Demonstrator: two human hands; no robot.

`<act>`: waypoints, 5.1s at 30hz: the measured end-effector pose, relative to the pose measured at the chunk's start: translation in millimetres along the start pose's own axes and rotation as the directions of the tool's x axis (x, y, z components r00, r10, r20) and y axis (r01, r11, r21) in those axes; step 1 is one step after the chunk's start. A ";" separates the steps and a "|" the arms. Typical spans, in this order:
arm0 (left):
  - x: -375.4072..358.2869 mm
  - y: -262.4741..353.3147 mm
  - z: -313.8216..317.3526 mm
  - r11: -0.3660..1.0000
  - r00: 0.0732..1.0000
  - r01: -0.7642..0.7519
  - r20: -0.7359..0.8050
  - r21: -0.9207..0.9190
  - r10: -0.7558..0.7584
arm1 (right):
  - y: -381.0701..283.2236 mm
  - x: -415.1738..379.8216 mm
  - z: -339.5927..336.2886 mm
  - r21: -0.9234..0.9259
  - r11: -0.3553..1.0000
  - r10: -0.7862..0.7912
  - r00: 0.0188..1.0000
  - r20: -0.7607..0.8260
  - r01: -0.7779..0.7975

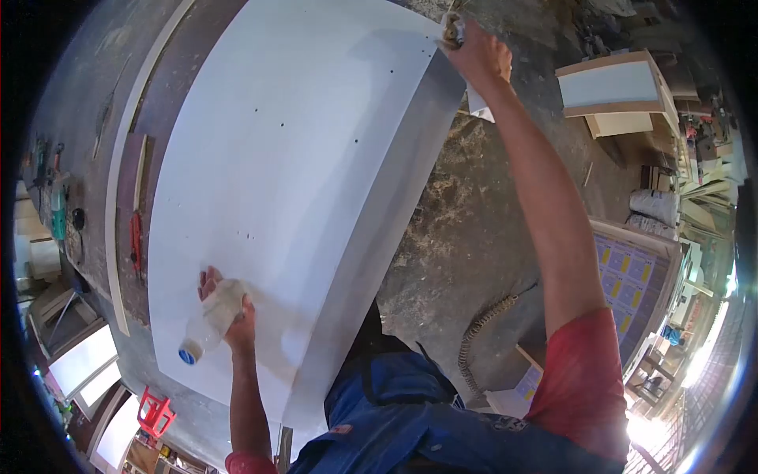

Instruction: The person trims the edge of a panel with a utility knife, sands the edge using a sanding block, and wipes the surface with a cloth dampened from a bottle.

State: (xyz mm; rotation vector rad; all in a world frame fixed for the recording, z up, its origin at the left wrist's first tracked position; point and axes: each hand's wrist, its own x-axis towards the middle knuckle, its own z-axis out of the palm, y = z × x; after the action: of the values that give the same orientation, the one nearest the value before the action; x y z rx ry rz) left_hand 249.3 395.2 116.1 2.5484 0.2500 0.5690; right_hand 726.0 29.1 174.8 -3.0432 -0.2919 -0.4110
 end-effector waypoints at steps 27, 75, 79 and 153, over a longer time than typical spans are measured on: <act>-3.7 2.7 1.8 0.995 0.994 0.101 0.051 -0.014 -0.100 | 36.5 -49.4 -3.3 0.010 0.993 0.118 0.992 0.044 -0.118; 9.3 4.9 9.0 0.997 0.983 0.076 -0.170 0.006 -0.074 | -299.9 -715.3 -238.0 0.409 0.885 0.012 0.889 0.457 -0.222; 13.0 -3.4 14.7 0.999 0.987 0.035 -0.157 -0.023 -0.038 | -322.3 -663.0 -199.6 0.456 0.884 -0.300 0.871 0.388 0.101; -78.2 227.3 123.8 -0.030 -0.085 0.995 -0.651 -0.095 -0.754 | -15.5 -23.2 -41.0 0.678 0.523 -0.835 0.470 0.286 0.517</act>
State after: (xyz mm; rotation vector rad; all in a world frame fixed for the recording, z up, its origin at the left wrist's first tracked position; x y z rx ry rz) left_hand 248.8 124.9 110.5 1.6086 2.4488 0.5906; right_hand 690.5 36.9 208.5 -2.2421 -1.4813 0.5772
